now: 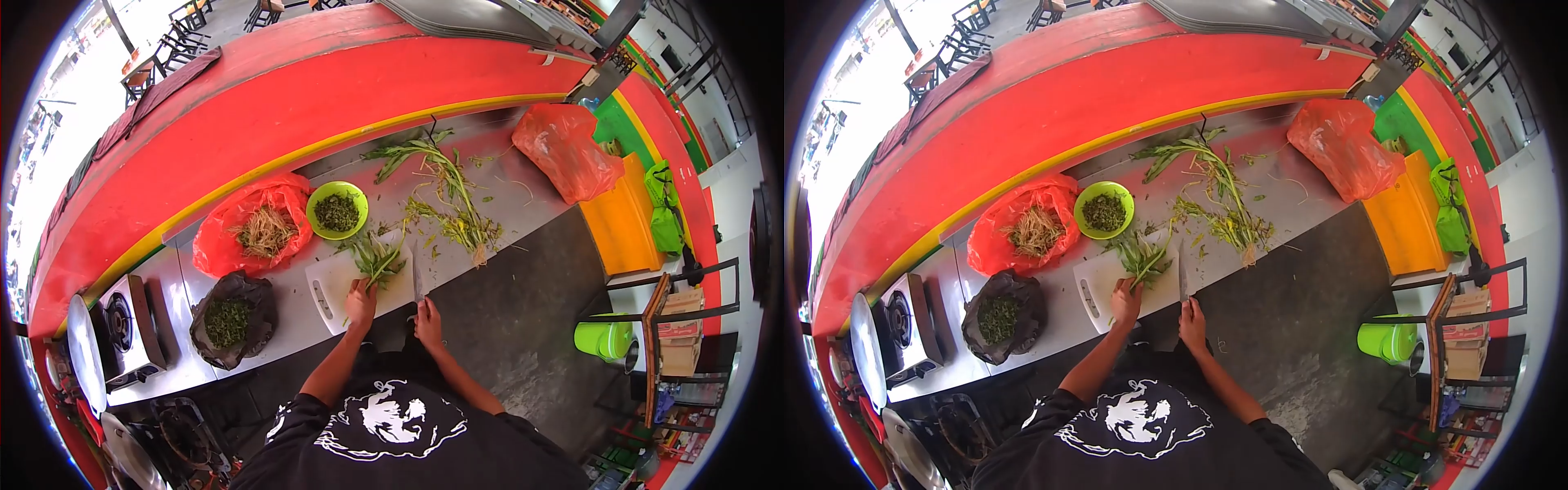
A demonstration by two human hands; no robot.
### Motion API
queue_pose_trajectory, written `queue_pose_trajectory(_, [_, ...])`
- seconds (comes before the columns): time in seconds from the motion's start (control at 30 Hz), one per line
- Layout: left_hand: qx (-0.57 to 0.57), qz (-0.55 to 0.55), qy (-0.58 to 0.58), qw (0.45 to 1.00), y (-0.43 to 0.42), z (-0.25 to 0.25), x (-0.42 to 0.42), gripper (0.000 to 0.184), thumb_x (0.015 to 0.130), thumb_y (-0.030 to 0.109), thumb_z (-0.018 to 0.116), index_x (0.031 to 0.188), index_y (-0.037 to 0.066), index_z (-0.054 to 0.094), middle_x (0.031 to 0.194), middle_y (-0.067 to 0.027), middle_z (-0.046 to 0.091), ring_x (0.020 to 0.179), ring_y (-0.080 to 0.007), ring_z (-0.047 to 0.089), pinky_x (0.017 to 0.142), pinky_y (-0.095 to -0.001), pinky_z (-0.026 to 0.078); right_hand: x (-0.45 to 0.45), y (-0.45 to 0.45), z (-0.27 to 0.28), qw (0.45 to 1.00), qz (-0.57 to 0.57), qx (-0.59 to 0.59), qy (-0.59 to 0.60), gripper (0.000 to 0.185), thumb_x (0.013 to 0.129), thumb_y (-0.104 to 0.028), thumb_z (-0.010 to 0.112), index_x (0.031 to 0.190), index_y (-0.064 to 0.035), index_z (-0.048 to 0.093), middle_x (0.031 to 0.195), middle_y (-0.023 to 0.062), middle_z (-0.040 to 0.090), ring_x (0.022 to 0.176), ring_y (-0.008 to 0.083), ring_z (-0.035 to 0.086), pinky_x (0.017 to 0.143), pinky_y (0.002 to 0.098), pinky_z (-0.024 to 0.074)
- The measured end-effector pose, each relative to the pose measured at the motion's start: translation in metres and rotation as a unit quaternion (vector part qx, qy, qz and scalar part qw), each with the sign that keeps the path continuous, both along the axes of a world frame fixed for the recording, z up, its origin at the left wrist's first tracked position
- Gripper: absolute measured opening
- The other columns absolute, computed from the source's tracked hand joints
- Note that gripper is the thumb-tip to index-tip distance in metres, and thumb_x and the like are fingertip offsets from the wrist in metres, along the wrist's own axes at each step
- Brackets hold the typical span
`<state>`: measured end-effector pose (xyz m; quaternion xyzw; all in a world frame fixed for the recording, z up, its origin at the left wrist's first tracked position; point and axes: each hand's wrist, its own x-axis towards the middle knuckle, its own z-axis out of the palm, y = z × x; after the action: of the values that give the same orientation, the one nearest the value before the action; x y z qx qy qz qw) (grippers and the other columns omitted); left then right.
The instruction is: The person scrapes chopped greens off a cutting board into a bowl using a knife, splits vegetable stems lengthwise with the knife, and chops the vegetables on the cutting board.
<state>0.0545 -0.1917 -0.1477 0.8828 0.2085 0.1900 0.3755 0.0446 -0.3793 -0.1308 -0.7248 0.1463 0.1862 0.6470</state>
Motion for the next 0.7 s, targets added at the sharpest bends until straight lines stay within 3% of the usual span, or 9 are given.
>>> queue_pose_trajectory(0.1, [0.007, 0.013, 0.012, 1.0, 0.0, 0.0, 0.0, 0.019, 0.085, 0.021, 0.07, 0.099, 0.008, 0.067, 0.097, -0.0118, 0.067, 0.086, -0.0361, 0.066, 0.071, -0.0448, 0.053, 0.0, -0.003, 0.007, 0.999, -0.028, 0.013, 0.02, 0.047, 0.103, -0.038, 0.05, 0.14, -0.0097, 0.046, 0.062, -0.0022, 0.044, 0.043, 0.005, 0.036, 0.036, 0.0236, 0.0303])
queue_pose_trajectory(0.2, [0.009, 0.025, 0.009, 1.0, 0.001, -0.001, -0.007, 0.021, 0.084, 0.02, 0.071, 0.101, 0.008, 0.067, 0.097, -0.0123, 0.066, 0.086, -0.0357, 0.065, 0.071, -0.0442, 0.053, 0.0, -0.011, 0.011, 0.999, -0.028, 0.026, 0.024, 0.042, 0.102, -0.036, 0.051, 0.134, -0.008, 0.051, 0.061, -0.0018, 0.047, 0.043, 0.0066, 0.042, 0.037, 0.0257, 0.035])
queue_pose_trajectory(0.3, [-0.017, 0.009, -0.062, 0.998, 0.004, 0.005, -0.009, 0.024, 0.083, 0.019, 0.073, 0.103, 0.005, 0.068, 0.093, -0.0129, 0.065, 0.082, -0.0344, 0.065, 0.07, -0.0435, 0.052, 0.003, -0.015, 0.009, 0.999, -0.028, 0.036, 0.013, 0.04, 0.101, -0.036, 0.053, 0.128, -0.0059, 0.055, 0.061, -0.002, 0.047, 0.043, 0.0069, 0.043, 0.036, 0.0248, 0.0348])
queue_pose_trajectory(0.37, [-0.054, 0.015, -0.125, 0.991, 0.007, 0.016, -0.011, 0.028, 0.084, 0.019, 0.075, 0.105, 0.003, 0.068, 0.091, -0.0127, 0.064, 0.074, -0.028, 0.063, 0.064, -0.0399, 0.05, 0.01, -0.02, 0.006, 1.0, -0.011, -0.011, -0.007, 0.034, 0.097, -0.034, 0.06, 0.108, -0.0018, 0.062, 0.06, 0.0001, 0.049, 0.046, 0.0095, 0.046, 0.041, 0.0282, 0.0383])
queue_pose_trajectory(0.4, [-0.053, 0.018, -0.124, 0.991, 0.008, 0.022, -0.013, 0.028, 0.084, 0.019, 0.075, 0.105, 0.003, 0.068, 0.091, -0.0127, 0.064, 0.074, -0.028, 0.063, 0.064, -0.0399, 0.05, 0.016, -0.021, 0.001, 1.0, -0.007, -0.01, -0.006, 0.034, 0.097, -0.034, 0.06, 0.108, -0.0018, 0.062, 0.06, 0.0001, 0.049, 0.046, 0.0095, 0.046, 0.041, 0.0282, 0.0383])
queue_pose_trajectory(0.47, [-0.141, 0.054, -0.084, 0.985, 0.01, 0.03, -0.016, 0.032, 0.088, 0.026, 0.073, 0.104, -0.001, 0.068, 0.082, -0.0105, 0.062, 0.062, -0.021, 0.054, 0.059, -0.0349, 0.046, 0.037, -0.02, -0.009, 0.972, 0.021, -0.143, -0.185, 0.033, 0.092, -0.031, 0.066, 0.087, 0.001, 0.063, 0.06, 0.0036, 0.052, 0.051, 0.0122, 0.049, 0.049, 0.0329, 0.041])
queue_pose_trajectory(0.5, [-0.14, 0.06, -0.084, 0.985, 0.012, 0.032, -0.018, 0.032, 0.088, 0.026, 0.073, 0.104, -0.001, 0.068, 0.082, -0.0105, 0.062, 0.062, -0.021, 0.054, 0.059, -0.0349, 0.046, 0.046, -0.013, 0.004, 0.972, 0.012, -0.136, -0.189, 0.032, 0.091, -0.026, 0.068, 0.075, -0.0003, 0.059, 0.06, -0.0012, 0.05, 0.057, 0.009, 0.042, 0.053, 0.0327, 0.0362])
queue_pose_trajectory(0.57, [-0.156, 0.072, -0.069, 0.983, 0.018, 0.036, -0.02, 0.032, 0.094, 0.028, 0.068, 0.102, -0.003, 0.068, 0.074, -0.0097, 0.061, 0.06, -0.0155, 0.05, 0.055, -0.0311, 0.042, 0.074, 0.001, 0.009, 0.967, 0.044, -0.138, -0.208, 0.03, 0.091, -0.026, 0.068, 0.078, 0.0001, 0.062, 0.06, -0.001, 0.05, 0.056, 0.0087, 0.042, 0.052, 0.0321, 0.0366])
queue_pose_trajectory(0.7, [-0.157, 0.088, -0.092, 0.979, 0.021, 0.025, -0.03, 0.026, 0.096, 0.023, 0.065, 0.097, -0.003, 0.069, 0.067, -0.0104, 0.061, 0.054, -0.0154, 0.049, 0.053, -0.0319, 0.041, 0.133, 0.047, 0.0, 0.951, 0.122, -0.133, -0.252, 0.025, 0.089, -0.026, 0.07, 0.085, -0.0007, 0.068, 0.058, 0.0012, 0.053, 0.053, 0.0093, 0.046, 0.051, 0.0312, 0.0387])
